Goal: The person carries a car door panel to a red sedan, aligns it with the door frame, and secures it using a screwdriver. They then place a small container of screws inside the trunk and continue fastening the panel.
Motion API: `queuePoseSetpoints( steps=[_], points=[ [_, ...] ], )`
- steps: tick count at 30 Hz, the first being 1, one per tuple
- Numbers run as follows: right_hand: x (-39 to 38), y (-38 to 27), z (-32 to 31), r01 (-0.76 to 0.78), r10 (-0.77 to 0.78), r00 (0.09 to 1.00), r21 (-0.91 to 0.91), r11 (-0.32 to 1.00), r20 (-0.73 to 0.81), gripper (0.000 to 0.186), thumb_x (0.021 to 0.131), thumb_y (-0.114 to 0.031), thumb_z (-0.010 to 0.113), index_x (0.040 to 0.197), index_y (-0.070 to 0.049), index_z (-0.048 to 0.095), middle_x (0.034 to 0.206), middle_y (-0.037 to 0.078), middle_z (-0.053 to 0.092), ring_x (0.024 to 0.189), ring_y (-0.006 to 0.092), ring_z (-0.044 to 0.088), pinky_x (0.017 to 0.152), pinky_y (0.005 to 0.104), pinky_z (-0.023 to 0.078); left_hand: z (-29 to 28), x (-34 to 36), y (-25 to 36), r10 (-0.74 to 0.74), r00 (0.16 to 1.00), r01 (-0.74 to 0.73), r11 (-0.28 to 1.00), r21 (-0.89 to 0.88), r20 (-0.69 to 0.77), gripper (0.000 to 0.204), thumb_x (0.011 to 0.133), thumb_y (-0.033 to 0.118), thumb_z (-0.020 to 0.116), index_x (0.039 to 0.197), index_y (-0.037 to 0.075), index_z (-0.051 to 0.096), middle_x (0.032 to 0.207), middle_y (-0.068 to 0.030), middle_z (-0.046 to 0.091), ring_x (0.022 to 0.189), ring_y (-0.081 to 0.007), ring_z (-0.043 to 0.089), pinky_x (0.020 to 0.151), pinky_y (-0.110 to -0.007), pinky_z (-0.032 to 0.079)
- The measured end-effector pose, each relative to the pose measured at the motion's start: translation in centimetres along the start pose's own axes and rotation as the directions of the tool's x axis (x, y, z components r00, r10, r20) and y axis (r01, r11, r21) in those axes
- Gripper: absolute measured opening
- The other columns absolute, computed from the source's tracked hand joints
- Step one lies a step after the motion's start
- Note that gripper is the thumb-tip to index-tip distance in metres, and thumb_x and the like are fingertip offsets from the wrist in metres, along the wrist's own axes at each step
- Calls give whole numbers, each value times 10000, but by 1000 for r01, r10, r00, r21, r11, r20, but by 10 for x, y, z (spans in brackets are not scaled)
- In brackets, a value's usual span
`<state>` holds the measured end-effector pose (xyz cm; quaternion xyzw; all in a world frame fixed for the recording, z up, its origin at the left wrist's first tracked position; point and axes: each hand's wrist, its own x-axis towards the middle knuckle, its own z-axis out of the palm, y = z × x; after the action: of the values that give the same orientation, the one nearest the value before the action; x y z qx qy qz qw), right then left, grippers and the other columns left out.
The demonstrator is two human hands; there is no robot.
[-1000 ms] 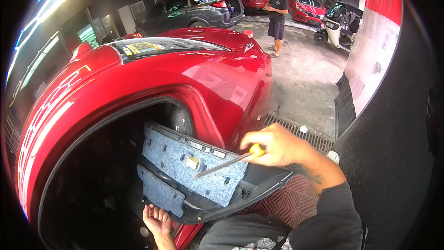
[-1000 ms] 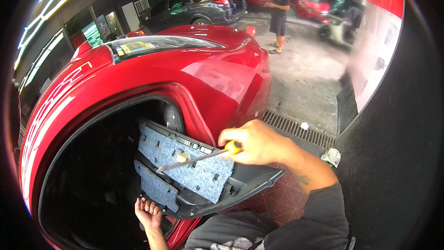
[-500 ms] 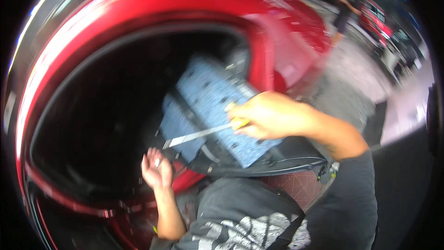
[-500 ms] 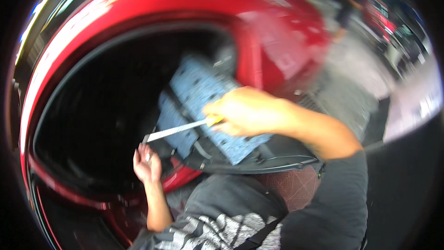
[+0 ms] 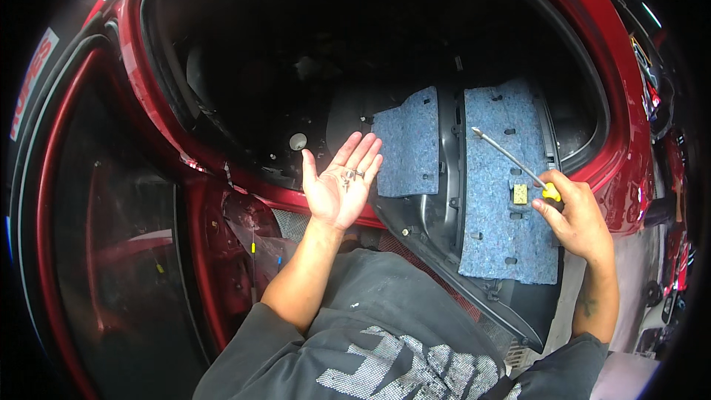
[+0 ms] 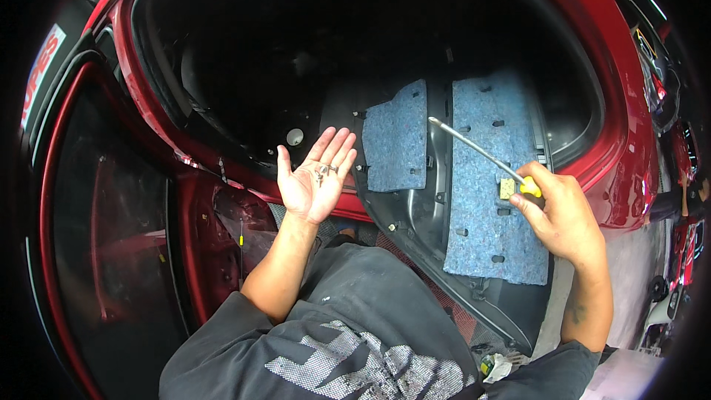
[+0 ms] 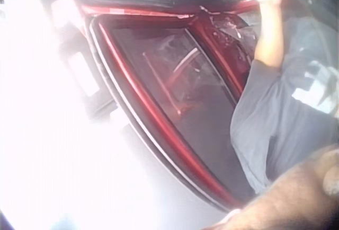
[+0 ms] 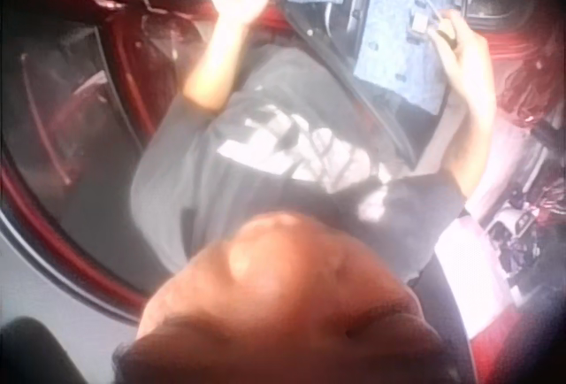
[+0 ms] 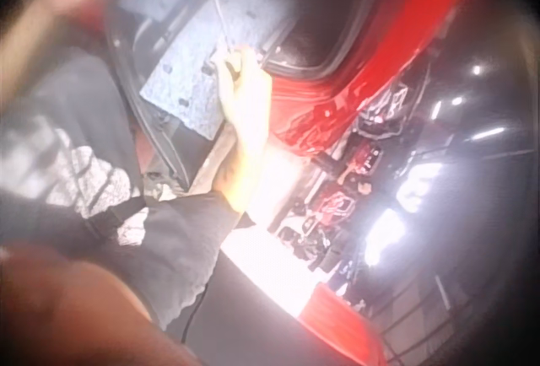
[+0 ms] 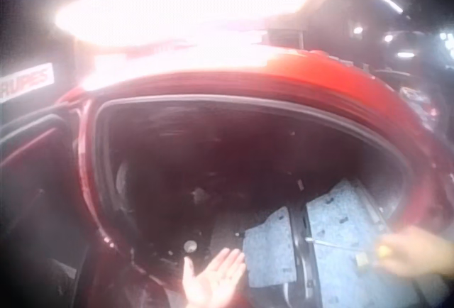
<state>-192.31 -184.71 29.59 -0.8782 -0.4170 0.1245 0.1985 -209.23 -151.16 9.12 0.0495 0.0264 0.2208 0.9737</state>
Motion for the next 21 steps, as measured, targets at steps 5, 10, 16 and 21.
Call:
queuePoseSetpoints(
  steps=[5,10,16,21],
  points=[
    [11,-6,4,41,-43,998,-50,998,-44,289,940,-131,770,1167,-20,631,807,206,681,737,384,704,675,428,518,-2,-2,13,-10,1000,9,1000,25,28,986,1066,749,337,1512,-116,497,1607,-340,457,1576,-470,334,1322,-568,267],
    [5,3,10,-13,-3,997,-195,981,-80,348,967,-202,753,1245,-52,608,756,194,639,684,383,666,642,442,480,-51,1,71,31,982,34,941,337,-187,628,1115,583,457,1156,14,720,743,-25,540,645,-162,517,543,-276,420],
    [-6,15,8,-139,117,984,-159,977,-137,353,948,-127,725,1264,-60,581,758,187,597,695,400,626,679,470,462,-108,-8,155,176,883,-52,958,281,-436,467,1069,451,592,876,46,719,621,6,483,502,-102,407,400,-222,280],
    [31,-2,14,-60,51,998,-239,969,-45,376,927,-69,683,1284,-18,576,969,263,678,943,482,682,855,488,509,-135,-7,170,199,909,-130,970,206,-367,413,1079,389,594,817,77,657,573,10,428,496,-107,373,411,-242,276]
  ],
)
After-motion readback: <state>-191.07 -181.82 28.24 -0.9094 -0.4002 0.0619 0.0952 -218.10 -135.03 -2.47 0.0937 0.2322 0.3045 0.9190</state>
